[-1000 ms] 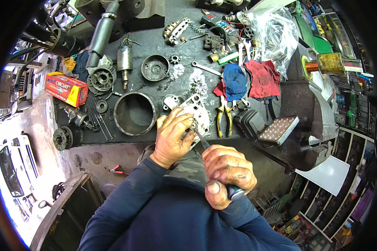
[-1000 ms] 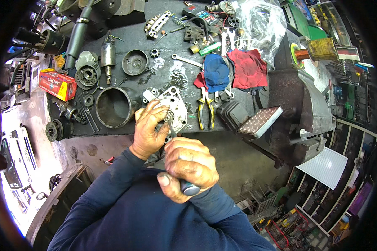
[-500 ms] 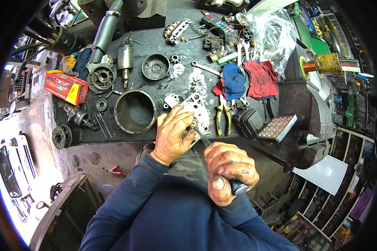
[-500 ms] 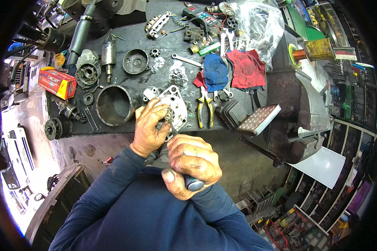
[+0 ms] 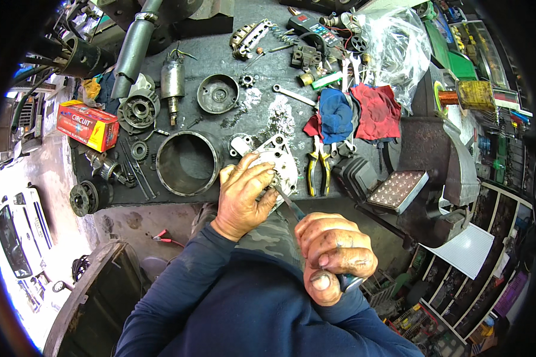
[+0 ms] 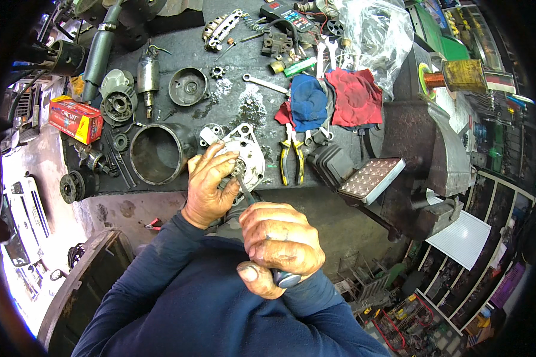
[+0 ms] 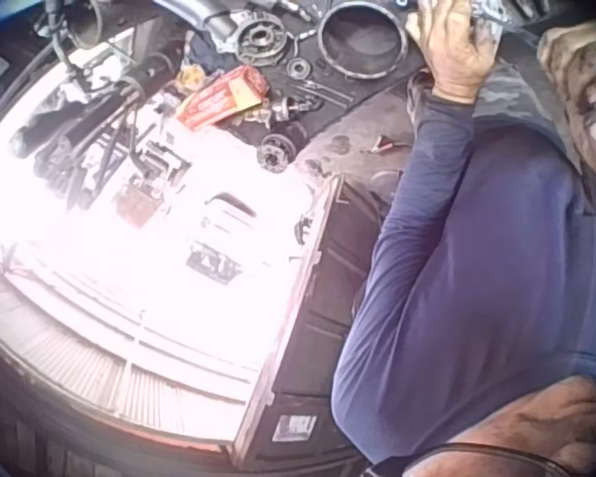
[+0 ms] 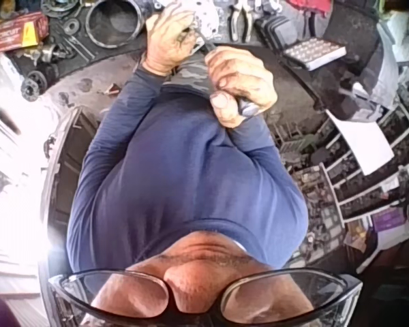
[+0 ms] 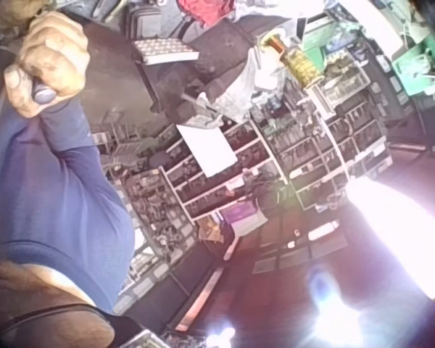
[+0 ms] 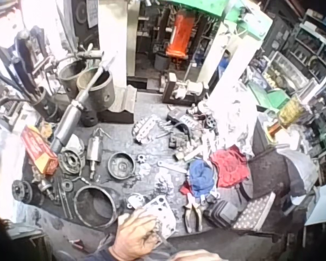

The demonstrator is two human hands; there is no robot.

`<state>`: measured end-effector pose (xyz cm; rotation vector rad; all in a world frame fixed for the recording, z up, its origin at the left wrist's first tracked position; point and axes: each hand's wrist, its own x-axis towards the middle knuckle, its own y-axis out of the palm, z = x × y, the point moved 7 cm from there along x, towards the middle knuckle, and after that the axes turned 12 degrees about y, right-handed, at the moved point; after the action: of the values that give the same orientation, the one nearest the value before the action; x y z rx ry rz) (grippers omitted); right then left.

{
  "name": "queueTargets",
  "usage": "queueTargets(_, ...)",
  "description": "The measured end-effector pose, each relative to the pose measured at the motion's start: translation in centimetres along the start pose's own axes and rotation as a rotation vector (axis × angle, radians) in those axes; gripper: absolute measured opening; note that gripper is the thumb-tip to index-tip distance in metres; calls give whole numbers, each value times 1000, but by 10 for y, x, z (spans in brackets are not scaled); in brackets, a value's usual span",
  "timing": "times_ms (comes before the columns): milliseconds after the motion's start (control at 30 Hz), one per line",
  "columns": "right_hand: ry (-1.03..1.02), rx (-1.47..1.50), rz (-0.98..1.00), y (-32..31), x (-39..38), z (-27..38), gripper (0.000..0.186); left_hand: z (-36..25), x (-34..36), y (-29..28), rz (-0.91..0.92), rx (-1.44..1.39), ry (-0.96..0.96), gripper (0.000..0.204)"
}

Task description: The person uses a screwdriver and pliers to manipulate a small mechanical component on a cluttered workbench. They repeatedly insert the screwdriver into the part, adjust it, and use pliers to hold or reposition it while working in a workshop environment.

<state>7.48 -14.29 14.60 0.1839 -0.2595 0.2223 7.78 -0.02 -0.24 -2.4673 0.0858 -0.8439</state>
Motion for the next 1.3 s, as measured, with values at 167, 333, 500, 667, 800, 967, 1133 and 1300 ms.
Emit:
queueTargets(167, -11, -10, 81, 6, 9, 1, 18, 1, 0, 0, 0, -1, 0, 36)
queueTargets(333, 41, -59, 122, 9, 15, 2, 19, 0, 0, 0, -4, -4, -6, 35)
queueTargets(500, 14, -36, 37, 7, 11, 1, 20, -1, 0, -1, -10, 8, 1, 34)
queueTargets(667, -35, 5, -21, 4, 4, -6, 17, -1, 0, 1, -14, 12, 7, 38)
queueTargets(800, -93, -51, -33, 5, -3, -4, 18, -1, -3, 1, 16, 11, -27, 35)
queueTargets(967, -86, -47, -95, 9, -8, -5, 17, -5, -6, 3, -59, 32, -55, 33)
queueTargets(1133, -30, 118, -278, 2, -7, -12, 14, -9, -7, 7, -142, 52, -116, 30)
queueTargets(1300, 14, 228, -249, -5, 2, -17, 18, -8, -5, 6, -121, -11, -199, 31)
